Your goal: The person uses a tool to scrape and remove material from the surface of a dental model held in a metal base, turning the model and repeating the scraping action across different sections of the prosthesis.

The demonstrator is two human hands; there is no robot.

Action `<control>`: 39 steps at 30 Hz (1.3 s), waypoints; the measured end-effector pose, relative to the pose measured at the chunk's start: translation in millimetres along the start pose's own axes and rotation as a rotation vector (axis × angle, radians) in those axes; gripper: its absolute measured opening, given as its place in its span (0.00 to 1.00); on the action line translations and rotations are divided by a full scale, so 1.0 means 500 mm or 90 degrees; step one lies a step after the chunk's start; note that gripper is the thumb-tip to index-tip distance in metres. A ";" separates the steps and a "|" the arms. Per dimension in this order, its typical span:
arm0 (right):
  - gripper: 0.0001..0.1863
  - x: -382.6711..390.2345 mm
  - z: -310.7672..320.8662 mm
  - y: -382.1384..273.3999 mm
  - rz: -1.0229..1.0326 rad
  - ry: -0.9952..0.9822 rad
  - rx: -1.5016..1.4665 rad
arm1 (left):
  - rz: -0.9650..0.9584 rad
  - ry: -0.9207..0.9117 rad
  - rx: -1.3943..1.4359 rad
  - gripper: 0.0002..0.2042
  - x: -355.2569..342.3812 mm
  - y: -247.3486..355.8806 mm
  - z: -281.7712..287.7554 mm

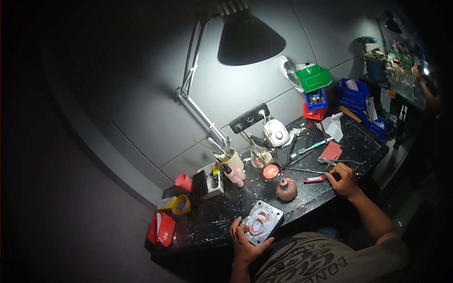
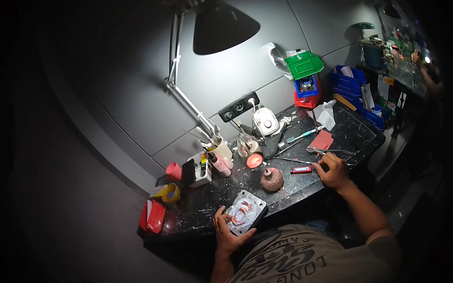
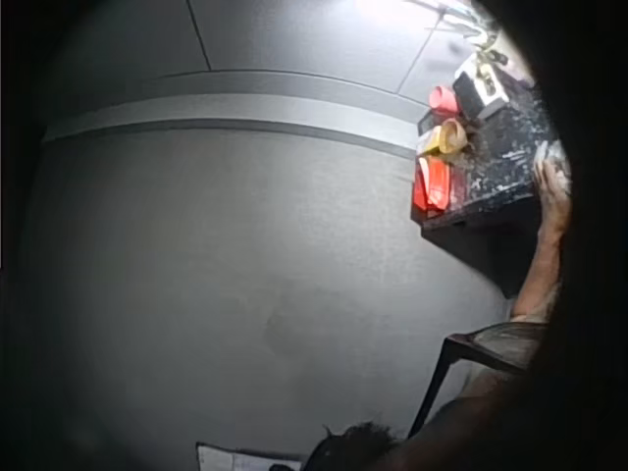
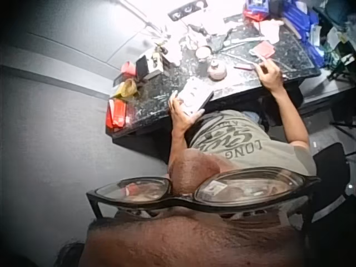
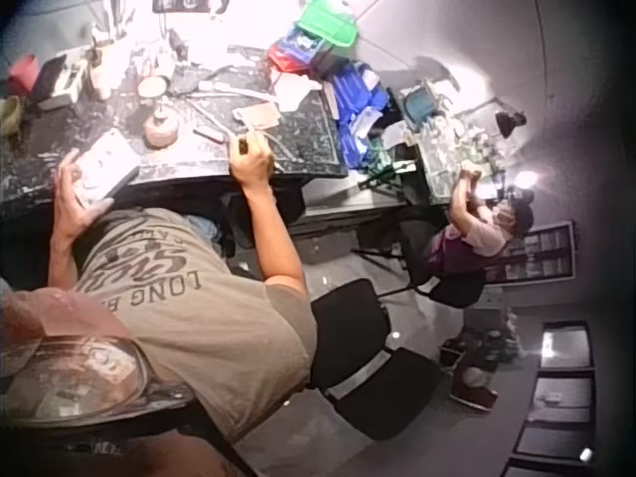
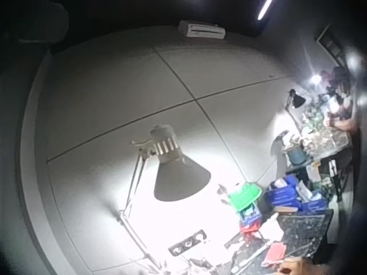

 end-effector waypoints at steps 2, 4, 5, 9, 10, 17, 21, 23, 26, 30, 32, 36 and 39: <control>0.13 0.006 0.002 0.014 -0.024 0.005 0.007 | -0.006 0.004 0.050 0.47 0.000 -0.008 -0.015; 0.14 0.003 -0.003 0.008 -0.017 -0.028 0.033 | 0.013 0.003 0.102 0.47 0.000 -0.035 -0.023; 0.14 0.001 -0.006 0.004 -0.018 -0.024 0.031 | 0.050 0.013 0.151 0.47 0.003 -0.051 -0.030; 0.15 -0.003 -0.012 0.003 -0.011 -0.026 0.033 | 0.063 0.032 0.219 0.43 -0.011 -0.071 -0.023; 0.16 -0.004 -0.017 0.004 -0.009 -0.027 0.018 | 0.039 0.032 0.198 0.42 -0.020 -0.069 -0.017; 0.16 -0.001 -0.022 0.002 -0.011 -0.025 0.018 | 0.002 0.011 0.165 0.43 -0.058 -0.106 -0.020; 0.17 0.003 -0.011 0.006 -0.023 -0.024 0.031 | -0.003 0.004 0.160 0.43 -0.072 -0.118 -0.028; 0.17 0.005 -0.016 0.005 -0.016 0.001 0.022 | 0.002 0.006 0.155 0.43 -0.068 -0.126 -0.024; 0.17 0.002 -0.010 -0.003 -0.013 0.001 0.024 | 0.007 0.011 0.151 0.44 -0.065 -0.132 -0.026; 0.16 0.004 -0.013 0.000 -0.017 -0.007 0.016 | 0.011 0.013 0.147 0.44 -0.060 -0.137 -0.030; 0.16 0.004 -0.011 -0.002 -0.023 -0.022 0.017 | 0.013 0.014 0.145 0.45 -0.055 -0.139 -0.030; 0.16 0.001 -0.010 0.000 -0.028 -0.031 0.021 | 0.016 0.017 0.139 0.45 -0.050 -0.137 -0.027; 0.15 0.001 -0.015 0.003 -0.014 -0.021 0.024 | 0.017 0.023 0.149 0.49 -0.042 -0.129 -0.031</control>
Point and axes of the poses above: each hand's wrist, its own x-axis away from the middle knuckle, its own z-axis out of the back of the hand, y = z × x, the point moved 5 cm from there along -x, towards the middle knuckle, and after that the axes turned 12 degrees about x, right-handed, at the moved point
